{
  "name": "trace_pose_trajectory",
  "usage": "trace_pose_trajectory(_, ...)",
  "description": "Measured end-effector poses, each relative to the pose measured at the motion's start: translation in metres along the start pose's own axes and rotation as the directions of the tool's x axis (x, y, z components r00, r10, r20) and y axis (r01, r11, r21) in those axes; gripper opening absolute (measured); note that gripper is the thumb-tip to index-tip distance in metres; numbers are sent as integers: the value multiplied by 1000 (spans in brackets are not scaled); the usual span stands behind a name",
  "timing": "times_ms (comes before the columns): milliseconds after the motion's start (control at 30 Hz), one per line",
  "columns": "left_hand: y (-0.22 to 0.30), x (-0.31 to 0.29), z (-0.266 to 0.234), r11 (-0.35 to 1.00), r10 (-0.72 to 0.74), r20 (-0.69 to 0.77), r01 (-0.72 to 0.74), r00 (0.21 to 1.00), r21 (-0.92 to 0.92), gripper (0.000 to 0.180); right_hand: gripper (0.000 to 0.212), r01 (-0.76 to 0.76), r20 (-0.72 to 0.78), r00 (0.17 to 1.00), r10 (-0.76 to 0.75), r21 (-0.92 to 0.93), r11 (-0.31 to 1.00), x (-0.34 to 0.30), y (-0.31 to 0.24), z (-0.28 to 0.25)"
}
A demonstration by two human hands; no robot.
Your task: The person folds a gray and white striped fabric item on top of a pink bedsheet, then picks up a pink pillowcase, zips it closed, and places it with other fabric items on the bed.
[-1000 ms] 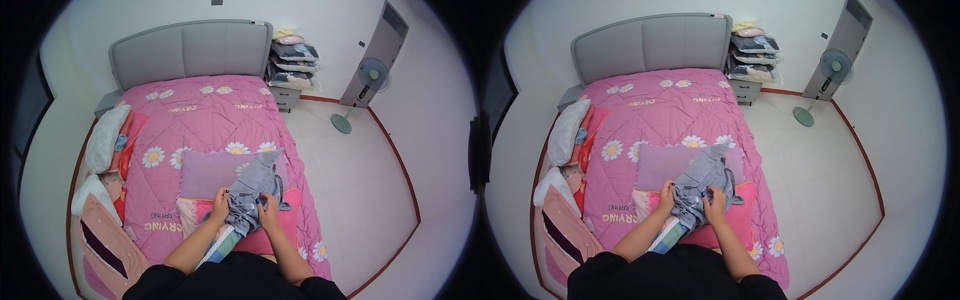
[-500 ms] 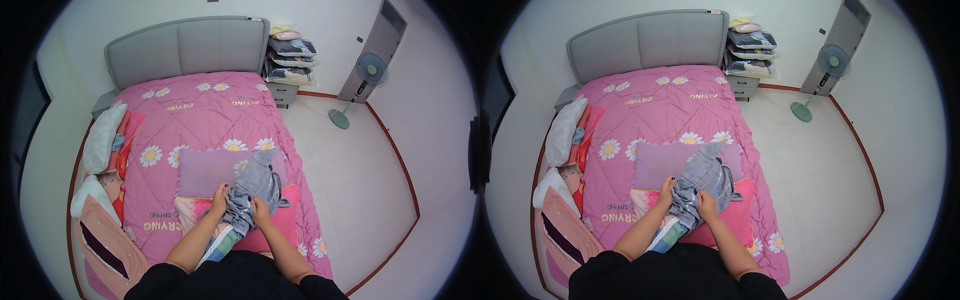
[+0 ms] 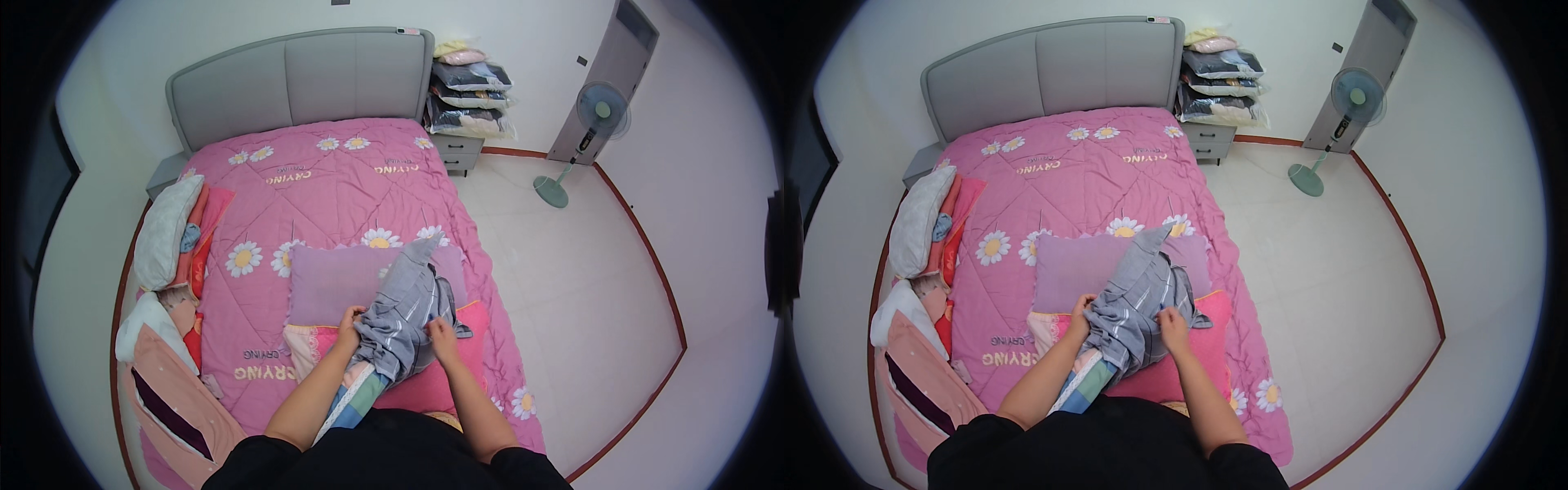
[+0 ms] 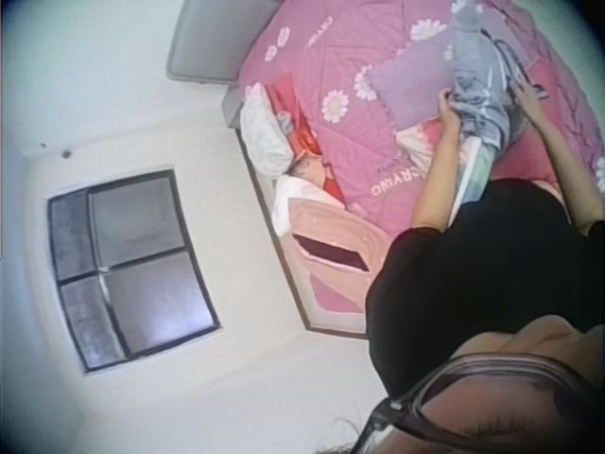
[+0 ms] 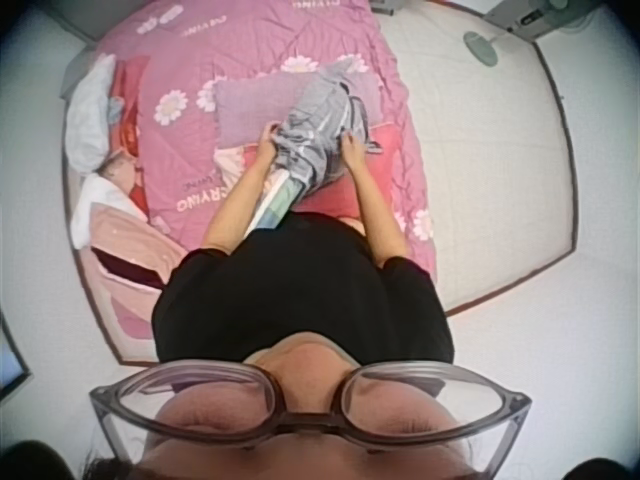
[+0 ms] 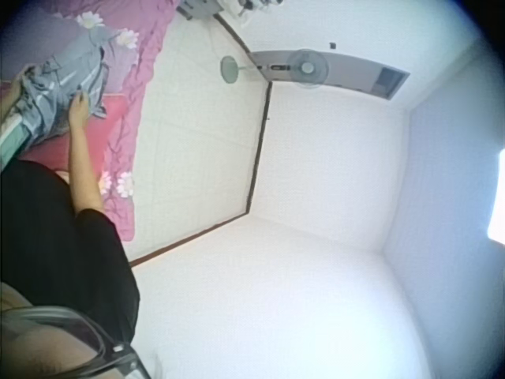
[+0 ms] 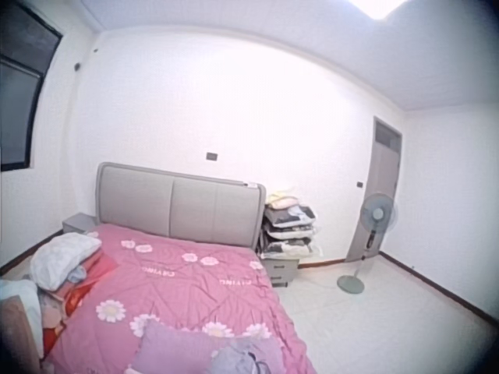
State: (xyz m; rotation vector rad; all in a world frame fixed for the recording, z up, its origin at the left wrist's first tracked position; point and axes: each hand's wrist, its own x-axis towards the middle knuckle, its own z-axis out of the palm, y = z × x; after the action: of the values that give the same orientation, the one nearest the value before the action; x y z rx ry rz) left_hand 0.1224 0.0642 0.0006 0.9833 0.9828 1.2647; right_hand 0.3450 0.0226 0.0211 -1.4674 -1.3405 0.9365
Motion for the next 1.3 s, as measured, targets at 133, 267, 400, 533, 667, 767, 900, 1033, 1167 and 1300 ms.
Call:
trace_pose_trajectory(133, 1, 2, -8, 975, -127, -19, 121, 992, -187, 22, 28, -97, -300, 953, 33, -199, 975, 8, 5, -9)
trace_pose_trajectory(267, 5, 1, -8, 962, -258, 91, 265, 962, -67, 22, 32, -263, -181, 960, 215, -312, 913, 1, 48, 7)
trace_pose_trajectory(400, -14, 1, -20, 970, -63, 117, 33, 991, 243, 18, 35, -278, -160, 959, 233, -385, 880, -3, 45, 29)
trace_pose_trajectory(533, -52, 3, -50, 896, 178, -16, -156, 984, 416, 15, 36, -318, -112, 948, 299, -414, 853, -8, 52, 62)
trace_pose_trajectory(667, -68, 6, -58, 890, 145, -69, -100, 987, 445, 18, 32, -219, -168, 963, 211, -25, 975, -21, 71, 85)
trace_pose_trajectory(767, -71, 5, -55, 951, 69, -69, -44, 995, 305, 17, 29, -91, -148, 983, 105, 99, 991, -30, 68, 98)
trace_pose_trajectory(900, -57, -16, -65, 990, -139, -106, 135, 985, -42, 20, 29, 154, 141, 976, -166, 93, 984, -52, 21, 94)
trace_pose_trajectory(1033, -93, -6, -130, 938, -217, 115, 240, 969, -249, 31, 37, -19, 400, 916, 23, -15, 1000, -50, 35, 94)
trace_pose_trajectory(1167, -41, -13, -58, 944, -296, 32, 297, 955, -144, 25, 33, -25, 398, 914, 82, -147, 989, -45, 57, 71)
trace_pose_trajectory(1300, -10, -22, -52, 917, -305, 116, 258, 945, 302, 27, 28, -3, 180, 980, 80, -389, 921, -24, 33, 57)
